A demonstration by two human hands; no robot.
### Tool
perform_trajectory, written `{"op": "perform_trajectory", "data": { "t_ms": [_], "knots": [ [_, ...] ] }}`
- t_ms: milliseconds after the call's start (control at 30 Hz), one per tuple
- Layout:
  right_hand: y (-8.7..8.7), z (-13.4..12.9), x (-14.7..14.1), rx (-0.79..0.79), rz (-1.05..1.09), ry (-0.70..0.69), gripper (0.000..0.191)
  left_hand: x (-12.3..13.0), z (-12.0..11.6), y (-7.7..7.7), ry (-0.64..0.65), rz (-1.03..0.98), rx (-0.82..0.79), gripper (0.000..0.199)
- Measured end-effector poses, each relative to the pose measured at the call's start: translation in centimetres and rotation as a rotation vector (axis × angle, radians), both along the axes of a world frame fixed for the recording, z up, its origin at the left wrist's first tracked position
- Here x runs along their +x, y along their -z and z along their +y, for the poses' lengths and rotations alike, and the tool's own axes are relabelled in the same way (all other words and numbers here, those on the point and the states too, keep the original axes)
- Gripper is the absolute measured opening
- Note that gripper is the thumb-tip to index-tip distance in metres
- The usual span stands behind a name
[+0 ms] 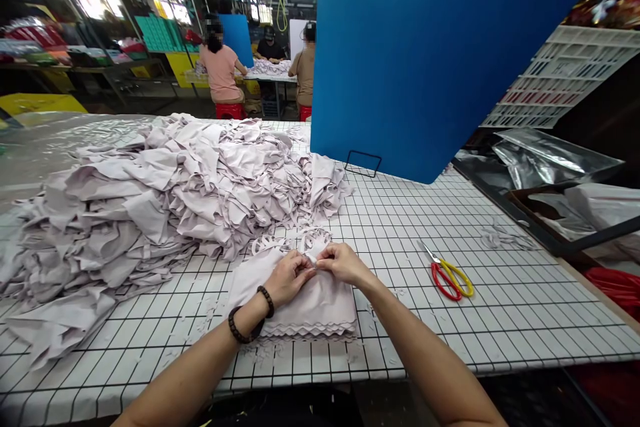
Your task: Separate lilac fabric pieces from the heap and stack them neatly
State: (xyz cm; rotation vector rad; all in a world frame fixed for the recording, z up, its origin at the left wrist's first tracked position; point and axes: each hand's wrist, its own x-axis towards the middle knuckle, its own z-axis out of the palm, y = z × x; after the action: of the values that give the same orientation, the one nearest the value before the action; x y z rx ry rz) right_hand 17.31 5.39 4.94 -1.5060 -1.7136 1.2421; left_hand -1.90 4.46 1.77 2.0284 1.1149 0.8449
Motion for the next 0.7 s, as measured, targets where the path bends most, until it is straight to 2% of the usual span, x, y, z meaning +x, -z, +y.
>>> {"op": "perform_trajectory", "data": {
  "t_ms": [300, 500, 600, 700],
  "knots": [
    [-0.3, -0.1, -0.3, 0.033, -0.066, 0.010, 0.014, 0.0, 0.0, 0.0, 0.000, -0.011, -0.015, 0.014],
    [-0.1, -0.7, -1.8, 0.090, -0.031, 0.069, 0.011, 0.0, 0.1, 0.0, -0.016, 0.010, 0.005, 0.018],
    [0.3, -1.0, -2.3, 0.039, 0.046, 0.114, 0.015, 0.0, 0.1, 0.0, -0.025, 0.021, 0.006, 0.020],
    [0.2, -1.0, -2.0, -0.060, 0.110, 0.091, 0.022, 0.0, 0.2, 0.2, -0.023, 0.024, 0.015, 0.018]
  ]
}}
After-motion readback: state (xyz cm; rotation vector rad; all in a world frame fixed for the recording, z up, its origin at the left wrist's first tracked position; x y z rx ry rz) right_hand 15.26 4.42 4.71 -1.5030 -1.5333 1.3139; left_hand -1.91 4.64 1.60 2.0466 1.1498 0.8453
